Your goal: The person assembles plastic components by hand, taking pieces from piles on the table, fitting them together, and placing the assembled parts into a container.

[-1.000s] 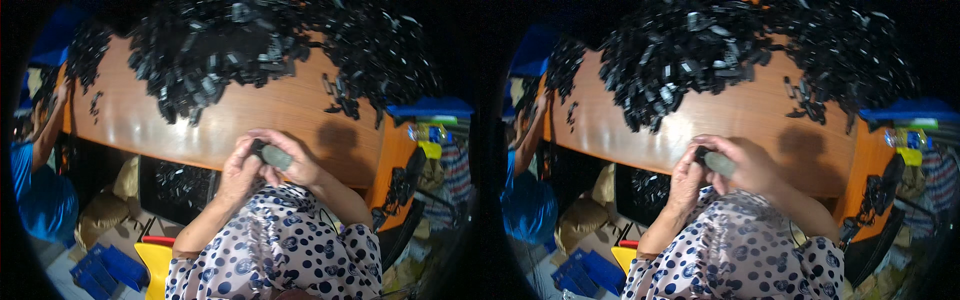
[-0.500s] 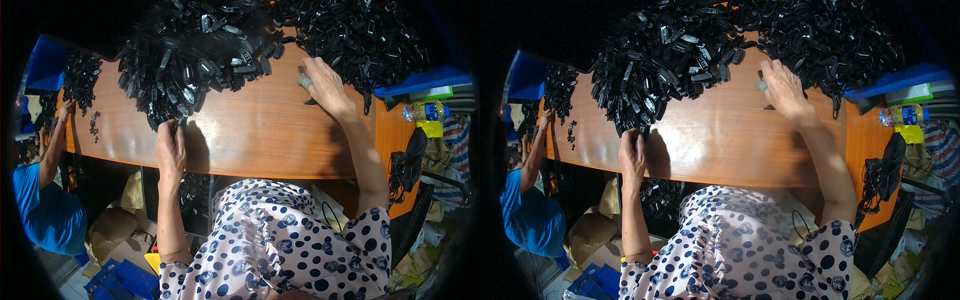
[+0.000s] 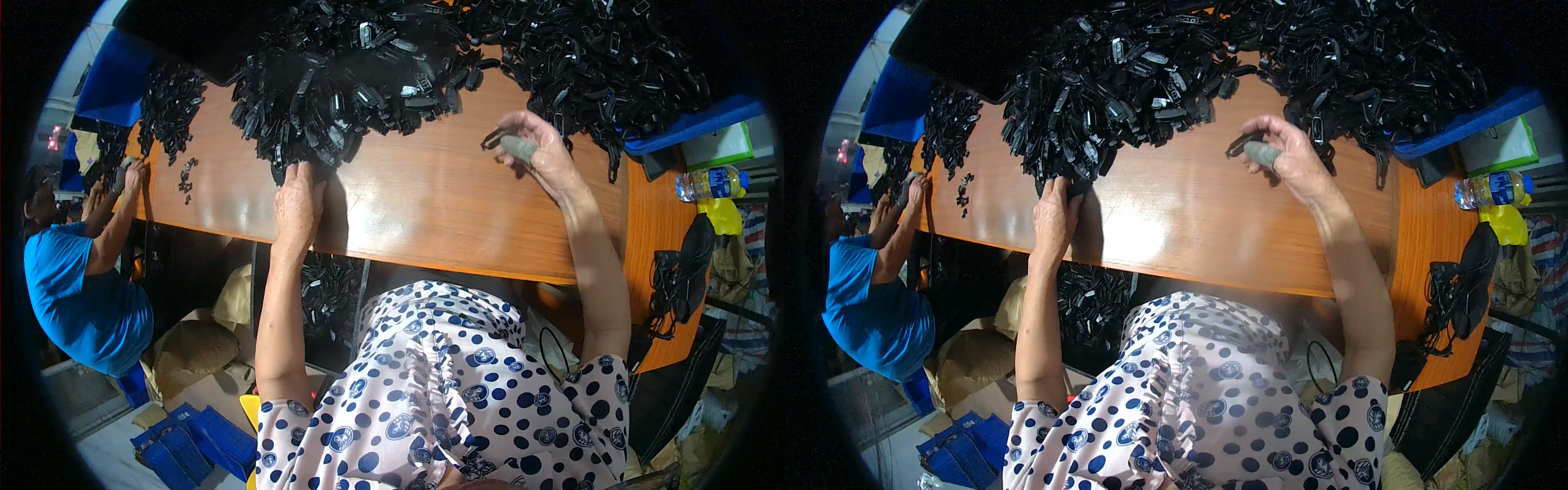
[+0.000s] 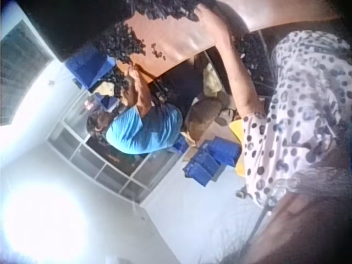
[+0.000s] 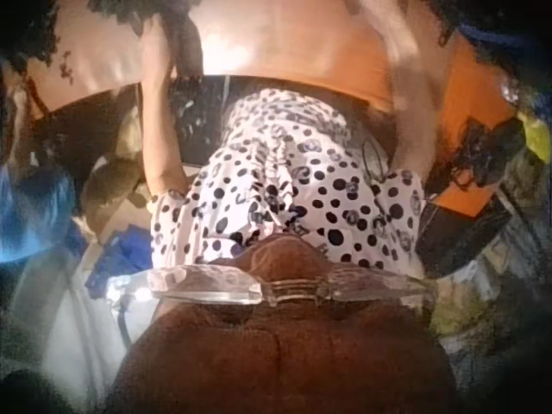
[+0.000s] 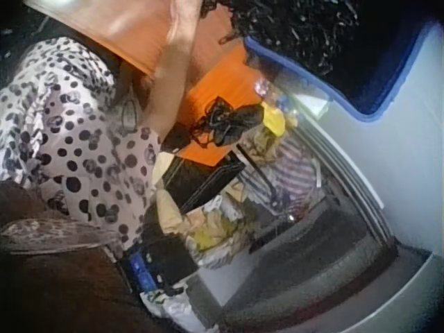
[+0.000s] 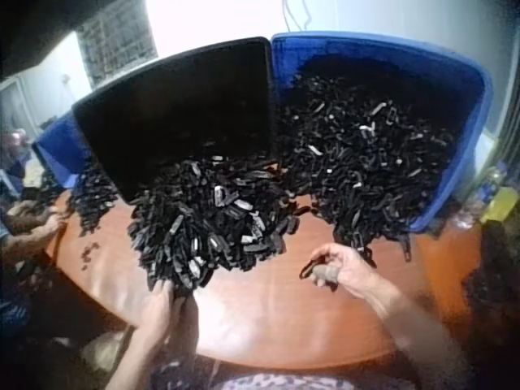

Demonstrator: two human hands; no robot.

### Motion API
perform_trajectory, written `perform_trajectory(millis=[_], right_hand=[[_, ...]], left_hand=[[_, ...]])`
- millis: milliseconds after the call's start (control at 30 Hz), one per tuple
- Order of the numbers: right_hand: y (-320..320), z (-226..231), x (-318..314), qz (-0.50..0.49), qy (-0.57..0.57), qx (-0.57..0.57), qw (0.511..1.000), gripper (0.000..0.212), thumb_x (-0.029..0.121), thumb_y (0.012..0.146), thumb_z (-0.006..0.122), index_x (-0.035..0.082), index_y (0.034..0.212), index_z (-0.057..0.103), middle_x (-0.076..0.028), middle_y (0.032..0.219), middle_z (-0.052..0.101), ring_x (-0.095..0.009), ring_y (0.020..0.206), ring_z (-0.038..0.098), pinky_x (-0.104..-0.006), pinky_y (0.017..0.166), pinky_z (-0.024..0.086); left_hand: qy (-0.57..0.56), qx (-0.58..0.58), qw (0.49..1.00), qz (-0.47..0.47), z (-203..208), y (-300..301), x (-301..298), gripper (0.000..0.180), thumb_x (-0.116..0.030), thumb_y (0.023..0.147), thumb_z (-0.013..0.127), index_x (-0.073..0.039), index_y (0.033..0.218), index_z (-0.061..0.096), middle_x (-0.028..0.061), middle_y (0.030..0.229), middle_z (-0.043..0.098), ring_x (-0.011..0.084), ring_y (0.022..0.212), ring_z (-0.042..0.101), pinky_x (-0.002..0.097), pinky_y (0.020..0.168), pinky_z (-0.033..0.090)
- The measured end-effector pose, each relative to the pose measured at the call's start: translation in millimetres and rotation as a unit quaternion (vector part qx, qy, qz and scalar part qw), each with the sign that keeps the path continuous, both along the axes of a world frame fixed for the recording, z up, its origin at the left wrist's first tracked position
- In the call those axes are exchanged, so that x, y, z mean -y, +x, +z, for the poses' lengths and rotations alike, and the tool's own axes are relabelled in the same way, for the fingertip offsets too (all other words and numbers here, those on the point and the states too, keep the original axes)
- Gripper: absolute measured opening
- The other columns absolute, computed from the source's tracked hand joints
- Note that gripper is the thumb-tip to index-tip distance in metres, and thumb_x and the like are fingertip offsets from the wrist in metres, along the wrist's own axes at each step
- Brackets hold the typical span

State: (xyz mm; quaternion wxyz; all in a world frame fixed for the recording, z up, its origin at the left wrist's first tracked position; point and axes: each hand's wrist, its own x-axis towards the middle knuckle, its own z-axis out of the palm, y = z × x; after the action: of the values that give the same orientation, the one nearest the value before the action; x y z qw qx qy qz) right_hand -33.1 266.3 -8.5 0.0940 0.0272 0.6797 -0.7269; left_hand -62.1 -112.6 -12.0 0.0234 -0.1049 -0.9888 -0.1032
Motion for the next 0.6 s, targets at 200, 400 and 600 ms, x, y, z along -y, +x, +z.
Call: perform_trajectory(millis=[200,400,600], right_hand=[[38,-21,20,-0.047,-0.281,0.023,0.958,0.020,-0.001,0.083,0.064,0.005,0.099,0.055,-0.006,0.092,0.062,-0.015,0.077,0.062,-0.0261,0.069,0.053],[58,9,66,-0.018,-0.380,0.021,0.925,0.023,0.001,0.082,0.066,0.003,0.102,0.055,-0.006,0.093,0.061,-0.018,0.086,0.064,-0.0264,0.074,0.052],[66,16,79,-0.026,-0.351,0.007,0.936,0.019,0.000,0.083,0.065,0.001,0.100,0.055,-0.007,0.095,0.060,-0.016,0.086,0.063,-0.0270,0.076,0.052]], left_hand=[[0.345,0.174,0.922,-0.025,4,17,-30,0.021,-0.019,0.089,0.062,-0.003,0.100,0.057,0.0135,0.093,0.065,0.0266,0.082,0.063,0.0388,0.070,0.050],[0.714,0.394,0.579,0.007,25,55,-91,0.024,-0.014,0.089,0.063,-0.005,0.111,0.057,0.0088,0.098,0.066,0.0108,0.073,0.061,0.0193,0.059,0.047],[0.713,0.397,0.578,-0.016,23,68,-111,0.031,-0.013,0.085,0.068,-0.005,0.113,0.057,0.0070,0.094,0.064,0.0102,0.075,0.059,0.0196,0.062,0.047]])
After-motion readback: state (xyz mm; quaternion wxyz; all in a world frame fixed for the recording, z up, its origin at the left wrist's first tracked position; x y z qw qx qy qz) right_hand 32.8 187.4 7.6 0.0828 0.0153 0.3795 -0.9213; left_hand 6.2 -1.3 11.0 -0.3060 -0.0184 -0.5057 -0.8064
